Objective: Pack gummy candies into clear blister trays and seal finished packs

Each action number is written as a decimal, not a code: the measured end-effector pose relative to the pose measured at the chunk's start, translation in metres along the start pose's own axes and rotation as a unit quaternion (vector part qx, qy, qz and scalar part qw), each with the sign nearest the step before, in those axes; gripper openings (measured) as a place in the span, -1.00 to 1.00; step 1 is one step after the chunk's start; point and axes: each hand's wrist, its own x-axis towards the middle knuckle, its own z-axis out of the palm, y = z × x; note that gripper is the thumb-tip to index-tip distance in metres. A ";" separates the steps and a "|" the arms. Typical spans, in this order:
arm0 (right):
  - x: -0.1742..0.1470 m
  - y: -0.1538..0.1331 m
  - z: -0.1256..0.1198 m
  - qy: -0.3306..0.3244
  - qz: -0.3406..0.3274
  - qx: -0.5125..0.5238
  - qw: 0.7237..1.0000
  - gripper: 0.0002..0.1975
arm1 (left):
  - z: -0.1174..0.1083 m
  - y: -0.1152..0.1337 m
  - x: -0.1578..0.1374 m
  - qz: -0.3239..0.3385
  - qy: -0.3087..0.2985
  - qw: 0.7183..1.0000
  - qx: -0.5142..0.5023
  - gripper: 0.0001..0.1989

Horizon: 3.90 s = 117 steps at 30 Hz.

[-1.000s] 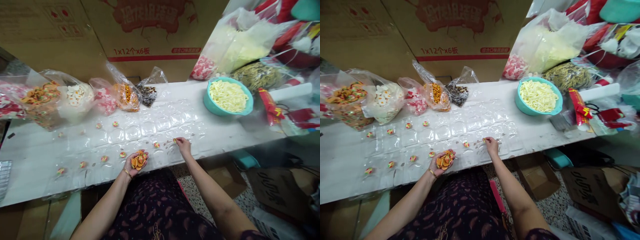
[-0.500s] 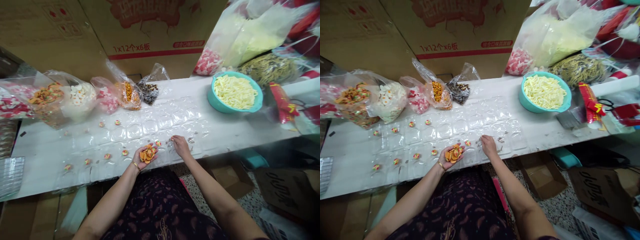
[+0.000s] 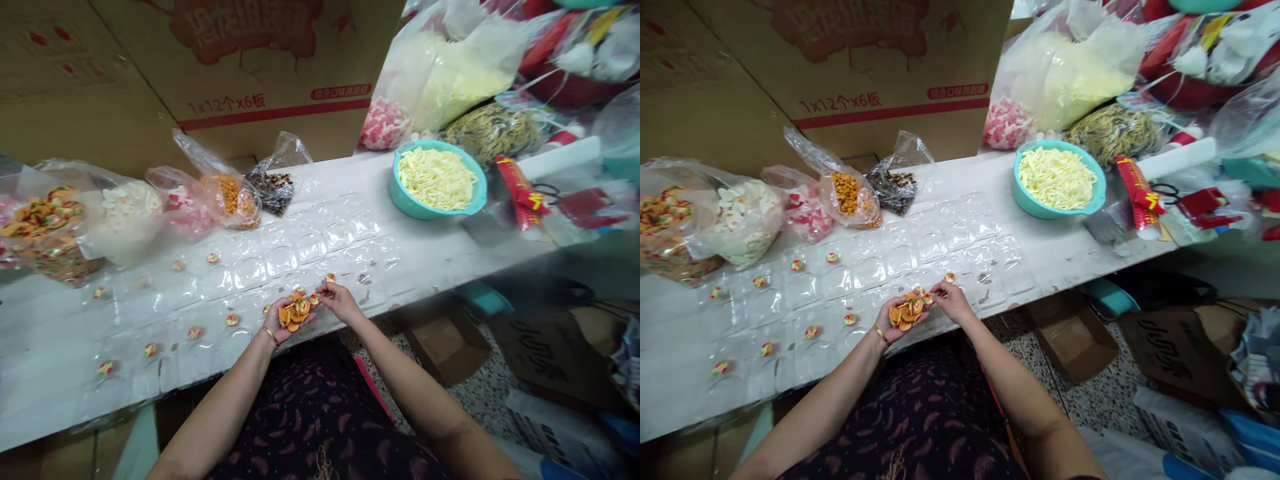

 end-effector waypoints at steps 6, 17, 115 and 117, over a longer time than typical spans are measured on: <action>0.026 0.046 -0.073 0.258 0.121 -0.062 0.957 -0.80 | 0.000 0.004 -0.004 0.009 0.010 1.000 0.009 -0.60; 0.020 0.051 -0.096 0.088 0.013 -0.460 0.883 -0.63 | 0.008 0.000 -0.003 0.020 0.006 1.000 0.005 -0.61; 0.085 -0.072 0.111 -0.187 -0.144 -0.126 0.963 -0.78 | -0.045 0.066 -0.037 0.135 0.021 0.990 -0.024 -0.78; 0.091 -0.069 0.098 -0.215 -0.180 -0.145 0.949 -0.82 | -0.033 0.057 -0.023 0.141 0.037 0.989 -0.019 -0.76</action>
